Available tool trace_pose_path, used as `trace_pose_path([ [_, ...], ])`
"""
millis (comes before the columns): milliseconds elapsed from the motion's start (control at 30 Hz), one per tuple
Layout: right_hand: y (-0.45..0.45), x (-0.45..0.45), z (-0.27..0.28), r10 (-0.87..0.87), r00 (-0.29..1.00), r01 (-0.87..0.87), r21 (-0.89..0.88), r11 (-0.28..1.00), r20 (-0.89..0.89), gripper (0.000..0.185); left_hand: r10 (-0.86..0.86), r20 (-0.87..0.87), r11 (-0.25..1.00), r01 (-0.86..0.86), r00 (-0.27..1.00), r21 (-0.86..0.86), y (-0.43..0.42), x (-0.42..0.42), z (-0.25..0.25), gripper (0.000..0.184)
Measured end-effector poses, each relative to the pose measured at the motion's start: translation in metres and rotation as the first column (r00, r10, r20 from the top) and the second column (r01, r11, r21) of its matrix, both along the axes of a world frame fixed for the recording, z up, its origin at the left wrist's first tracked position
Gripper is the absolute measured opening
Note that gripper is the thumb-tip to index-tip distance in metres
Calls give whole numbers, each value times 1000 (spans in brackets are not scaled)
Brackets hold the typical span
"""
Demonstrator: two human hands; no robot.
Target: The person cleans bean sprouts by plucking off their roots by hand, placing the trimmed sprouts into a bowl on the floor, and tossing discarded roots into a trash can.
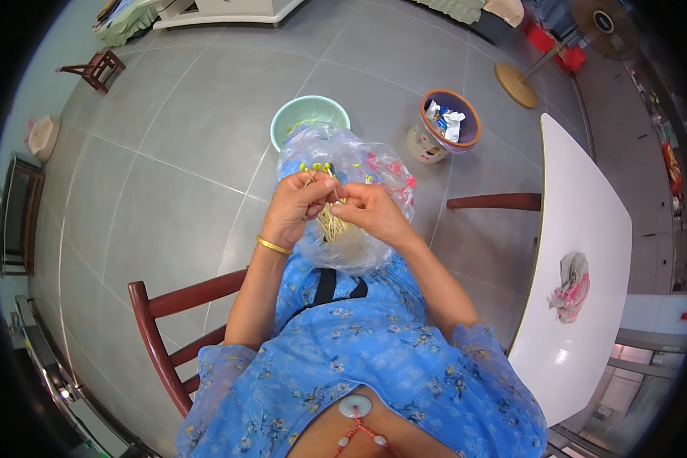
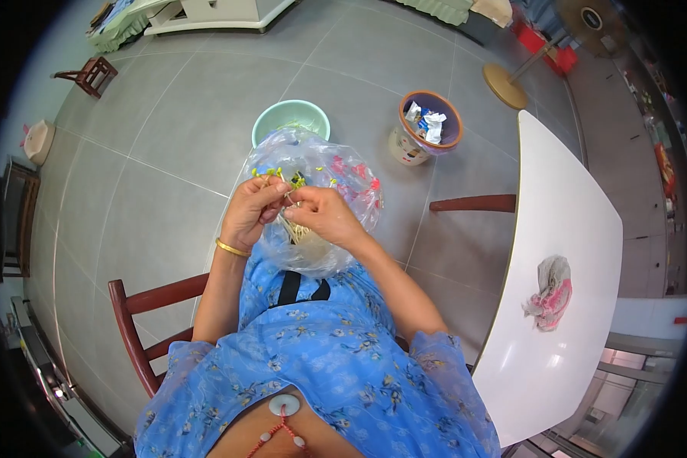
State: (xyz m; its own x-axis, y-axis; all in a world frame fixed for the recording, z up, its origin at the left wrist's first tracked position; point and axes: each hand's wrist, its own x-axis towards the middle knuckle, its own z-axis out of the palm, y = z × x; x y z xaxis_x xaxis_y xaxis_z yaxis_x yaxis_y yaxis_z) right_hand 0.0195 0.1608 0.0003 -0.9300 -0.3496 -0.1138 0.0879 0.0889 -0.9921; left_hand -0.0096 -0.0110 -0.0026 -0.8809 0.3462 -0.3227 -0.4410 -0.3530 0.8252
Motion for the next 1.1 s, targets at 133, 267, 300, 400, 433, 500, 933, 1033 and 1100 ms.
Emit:
trace_pose_path([
  [133,-5,2,-12,11,996,-1,-114,993,91,17,101,-23,994,-100,995,33,-12,-10,-2,9],
  [267,1,11,-14,108,950,-55,-183,982,292,20,102,-26,981,-96,994,171,-20,-17,-8,14],
  [300,1,13,-17,126,934,-42,-248,968,334,21,102,-23,981,-97,994,168,-19,-18,-10,14],
  [400,2,15,-19,133,929,-53,-231,972,347,21,115,3,969,-113,993,221,-13,-19,-15,14],
  [433,3,16,-20,130,928,-49,-230,972,349,21,130,5,965,-128,992,228,-13,-19,-17,14],
  [500,4,18,-22,146,916,-51,-254,966,373,20,145,10,961,-143,989,235,-12,-19,-19,13],
  [933,13,18,-49,-202,979,202,-138,970,15,17,341,-125,920,-303,932,247,-3,-8,-6,9],
  [1033,20,15,-59,-222,820,540,-583,608,528,13,339,-73,906,-305,938,295,-2,-11,-4,9],
  [1100,28,14,-55,-172,815,542,-621,567,554,14,322,-45,908,-295,946,299,-1,-14,-5,9],
])
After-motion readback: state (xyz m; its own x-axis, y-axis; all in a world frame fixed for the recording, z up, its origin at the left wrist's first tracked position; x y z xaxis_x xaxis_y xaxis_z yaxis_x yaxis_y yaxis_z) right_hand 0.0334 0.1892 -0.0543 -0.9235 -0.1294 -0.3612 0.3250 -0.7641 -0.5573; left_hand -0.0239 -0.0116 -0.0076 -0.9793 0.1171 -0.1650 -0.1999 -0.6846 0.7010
